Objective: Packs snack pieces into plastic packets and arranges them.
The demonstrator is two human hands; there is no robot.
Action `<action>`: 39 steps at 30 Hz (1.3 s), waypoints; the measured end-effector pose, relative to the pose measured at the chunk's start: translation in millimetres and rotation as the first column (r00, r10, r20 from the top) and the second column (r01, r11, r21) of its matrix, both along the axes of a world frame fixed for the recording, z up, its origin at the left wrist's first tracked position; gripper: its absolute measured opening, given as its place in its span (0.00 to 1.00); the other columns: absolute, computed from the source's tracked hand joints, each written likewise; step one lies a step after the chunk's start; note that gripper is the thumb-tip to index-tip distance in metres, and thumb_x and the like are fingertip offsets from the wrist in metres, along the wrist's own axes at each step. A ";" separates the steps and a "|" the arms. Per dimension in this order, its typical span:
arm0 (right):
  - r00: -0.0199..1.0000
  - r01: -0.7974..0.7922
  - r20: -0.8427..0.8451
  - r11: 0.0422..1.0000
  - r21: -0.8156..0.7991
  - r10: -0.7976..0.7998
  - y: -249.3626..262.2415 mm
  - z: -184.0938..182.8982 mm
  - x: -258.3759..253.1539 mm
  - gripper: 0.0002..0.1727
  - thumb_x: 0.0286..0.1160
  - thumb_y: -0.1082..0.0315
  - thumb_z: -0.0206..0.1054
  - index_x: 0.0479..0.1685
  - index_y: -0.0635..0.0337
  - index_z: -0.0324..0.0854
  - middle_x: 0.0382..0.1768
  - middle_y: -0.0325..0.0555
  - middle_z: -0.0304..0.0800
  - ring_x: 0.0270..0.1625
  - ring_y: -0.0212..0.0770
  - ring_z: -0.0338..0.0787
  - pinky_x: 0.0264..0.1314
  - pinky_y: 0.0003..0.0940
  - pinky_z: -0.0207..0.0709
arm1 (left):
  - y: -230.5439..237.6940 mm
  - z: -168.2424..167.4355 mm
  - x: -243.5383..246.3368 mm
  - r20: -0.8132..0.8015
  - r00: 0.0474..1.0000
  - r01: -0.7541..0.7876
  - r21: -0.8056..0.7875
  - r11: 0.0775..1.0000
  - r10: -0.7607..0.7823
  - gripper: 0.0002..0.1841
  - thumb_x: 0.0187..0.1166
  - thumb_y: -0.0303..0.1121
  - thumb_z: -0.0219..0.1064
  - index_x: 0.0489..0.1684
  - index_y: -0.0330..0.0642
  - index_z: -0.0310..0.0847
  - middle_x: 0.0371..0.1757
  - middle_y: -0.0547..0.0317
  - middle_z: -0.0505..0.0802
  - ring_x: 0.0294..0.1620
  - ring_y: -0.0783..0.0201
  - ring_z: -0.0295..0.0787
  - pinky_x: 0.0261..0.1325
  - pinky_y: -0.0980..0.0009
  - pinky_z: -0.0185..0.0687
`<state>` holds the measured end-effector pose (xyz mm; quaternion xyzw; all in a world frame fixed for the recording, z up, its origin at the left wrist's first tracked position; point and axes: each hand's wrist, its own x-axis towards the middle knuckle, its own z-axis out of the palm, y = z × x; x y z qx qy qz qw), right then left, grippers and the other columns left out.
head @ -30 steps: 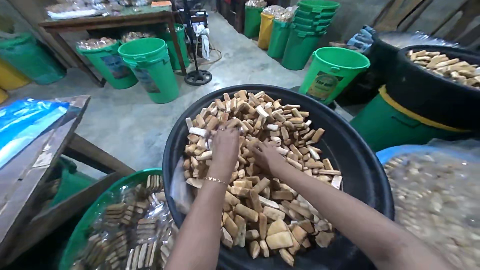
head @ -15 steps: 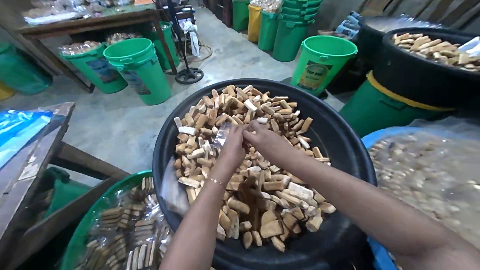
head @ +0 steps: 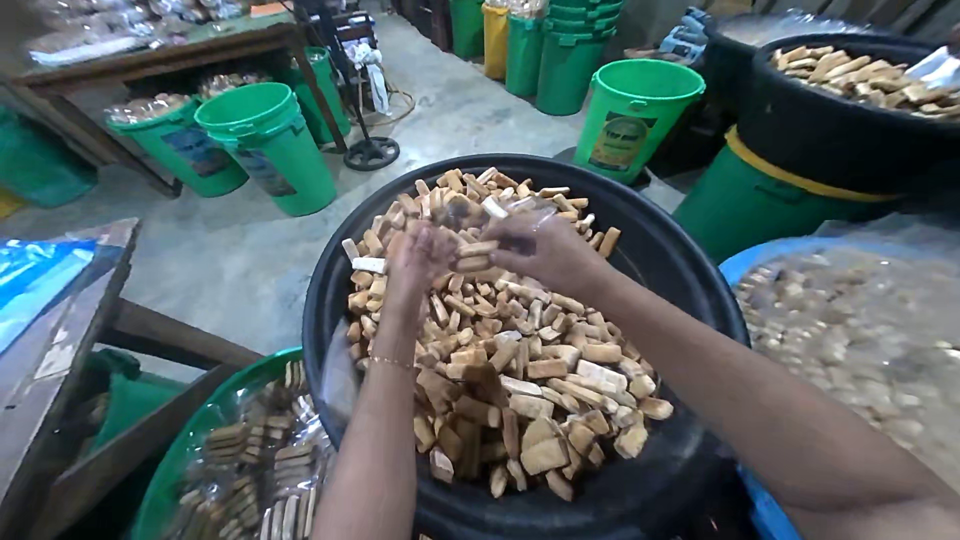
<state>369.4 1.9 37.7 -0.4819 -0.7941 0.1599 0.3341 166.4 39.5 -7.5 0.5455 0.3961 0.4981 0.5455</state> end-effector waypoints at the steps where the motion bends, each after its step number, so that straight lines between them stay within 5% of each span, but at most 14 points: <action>1: 1.000 -0.028 0.010 0.999 0.019 0.028 -2.5 0.0 -6.0 0.13 0.76 0.69 0.73 0.56 0.61 0.91 0.49 0.54 0.93 0.50 0.48 0.92 0.58 0.47 0.85 | 2.3 -3.6 4.0 0.062 0.997 0.057 -0.138 0.989 -0.049 0.22 0.95 0.46 0.44 0.70 0.43 0.74 0.48 0.60 0.92 0.41 0.69 0.90 0.46 0.69 0.88; 5: 0.981 -0.196 -0.026 0.963 -0.184 0.195 -4.0 -8.3 -24.4 0.18 0.83 0.68 0.65 0.67 0.64 0.86 0.62 0.55 0.91 0.66 0.47 0.89 0.73 0.46 0.78 | 3.4 -11.9 11.8 0.020 0.996 -0.084 -0.123 0.989 0.087 0.18 0.95 0.41 0.48 0.50 0.39 0.82 0.28 0.65 0.86 0.26 0.74 0.82 0.33 0.74 0.82; 8: 0.995 0.074 -0.038 0.933 -0.351 -0.093 17.8 -39.5 -24.3 0.15 0.91 0.65 0.58 0.56 0.66 0.85 0.45 0.55 0.90 0.42 0.46 0.90 0.51 0.46 0.85 | 10.8 -17.9 -7.2 -0.026 0.916 -0.400 -0.015 0.916 0.399 0.23 0.94 0.50 0.46 0.53 0.42 0.81 0.32 0.64 0.86 0.29 0.72 0.82 0.36 0.71 0.82; 11: 0.855 0.339 0.516 0.804 -0.488 -0.048 30.7 -84.0 -35.3 0.23 0.89 0.59 0.57 0.65 0.73 0.82 0.74 0.71 0.75 0.77 0.71 0.76 0.75 0.69 0.70 | 22.7 -25.6 -15.5 0.106 0.819 -0.567 0.001 0.823 0.564 0.22 0.95 0.48 0.43 0.49 0.41 0.79 0.30 0.63 0.89 0.31 0.69 0.87 0.40 0.68 0.85; 14: 0.793 0.347 0.608 0.797 -0.495 0.032 22.2 -97.0 -44.6 0.21 0.83 0.71 0.61 0.69 0.76 0.78 0.80 0.75 0.67 0.83 0.75 0.65 0.78 0.72 0.63 | 26.0 -27.1 -14.6 0.110 0.800 -0.589 -0.049 0.807 0.590 0.23 0.96 0.47 0.41 0.48 0.41 0.79 0.27 0.62 0.90 0.29 0.68 0.87 0.36 0.70 0.82; 18: 0.978 0.207 0.113 0.859 -0.467 -0.174 8.8 -59.9 -13.6 0.20 0.87 0.66 0.62 0.71 0.67 0.78 0.58 0.65 0.88 0.60 0.59 0.89 0.68 0.56 0.78 | 24.5 -27.1 -10.4 0.128 0.818 -0.523 -0.242 0.817 0.561 0.25 0.97 0.47 0.37 0.58 0.37 0.76 0.37 0.53 0.90 0.34 0.63 0.87 0.40 0.65 0.83; 21: 0.871 0.193 -0.435 0.973 -0.125 -0.228 -4.8 -38.3 -3.6 0.13 0.77 0.70 0.69 0.56 0.66 0.84 0.48 0.49 0.90 0.46 0.35 0.90 0.53 0.35 0.85 | 21.9 -23.7 -1.4 0.210 0.817 -0.460 -0.325 0.826 0.537 0.23 0.97 0.44 0.37 0.57 0.37 0.74 0.35 0.54 0.89 0.30 0.64 0.87 0.35 0.68 0.84; 23: 0.828 0.199 -0.554 0.970 0.140 -0.090 -4.4 -34.7 -10.6 0.13 0.71 0.70 0.73 0.54 0.63 0.88 0.55 0.44 0.84 0.55 0.29 0.85 0.56 0.26 0.83 | 15.5 -20.7 7.3 0.217 0.853 -0.401 -0.309 0.862 0.475 0.23 0.97 0.44 0.38 0.55 0.37 0.75 0.34 0.56 0.90 0.31 0.65 0.87 0.38 0.68 0.83; 27: 0.928 0.109 -0.371 0.925 0.364 0.037 18.9 -45.1 -28.6 0.11 0.69 0.63 0.78 0.49 0.52 0.94 0.69 0.55 0.79 0.71 0.48 0.79 0.70 0.43 0.79 | 5.0 -18.2 19.7 0.186 0.932 -0.270 -0.219 0.938 0.312 0.25 0.97 0.45 0.36 0.54 0.36 0.77 0.33 0.56 0.91 0.30 0.66 0.89 0.36 0.68 0.86; 29: 0.963 -0.055 -0.245 0.975 0.216 0.109 22.9 -41.5 -33.5 0.14 0.73 0.67 0.73 0.56 0.51 0.95 0.76 0.61 0.76 0.79 0.59 0.74 0.77 0.55 0.73 | 1.1 -12.7 17.3 0.162 0.929 -0.296 -0.214 0.931 0.333 0.25 0.96 0.45 0.39 0.54 0.37 0.79 0.33 0.57 0.87 0.30 0.66 0.86 0.38 0.68 0.84; 31: 0.969 -0.143 -0.190 0.985 0.094 0.159 27.6 -35.6 -33.3 0.17 0.78 0.70 0.66 0.63 0.52 0.91 0.77 0.60 0.75 0.78 0.55 0.76 0.75 0.50 0.76 | 3.2 -8.7 5.0 0.125 0.908 -0.377 -0.177 0.909 0.400 0.23 0.96 0.43 0.40 0.52 0.37 0.79 0.33 0.59 0.89 0.32 0.68 0.87 0.40 0.69 0.85; 34: 0.999 0.040 0.008 0.999 -0.016 -0.040 43.8 -47.7 -36.8 0.16 0.83 0.75 0.61 0.65 0.64 0.85 0.64 0.62 0.85 0.64 0.57 0.88 0.66 0.53 0.83 | 18.0 -9.5 -18.1 0.139 0.817 -0.543 -0.141 0.827 0.560 0.23 0.96 0.46 0.42 0.55 0.37 0.78 0.38 0.57 0.88 0.36 0.66 0.85 0.43 0.66 0.82; 36: 0.936 0.139 0.349 0.962 -0.235 -0.050 61.1 -67.2 -52.8 0.22 0.84 0.75 0.58 0.75 0.63 0.77 0.71 0.66 0.81 0.77 0.65 0.79 0.79 0.61 0.71 | 27.1 -14.6 -26.9 0.190 0.756 -0.608 -0.151 0.780 0.626 0.22 0.96 0.46 0.41 0.58 0.38 0.77 0.38 0.56 0.91 0.35 0.65 0.88 0.41 0.67 0.84; 39: 0.814 0.141 0.581 0.966 -0.217 0.011 73.8 -105.2 -73.5 0.26 0.81 0.75 0.60 0.80 0.64 0.73 0.75 0.71 0.77 0.81 0.73 0.72 0.79 0.68 0.65 | 31.3 -15.4 -28.1 0.228 0.729 -0.620 -0.178 0.764 0.645 0.22 0.97 0.44 0.40 0.54 0.38 0.78 0.34 0.56 0.91 0.33 0.65 0.88 0.39 0.67 0.83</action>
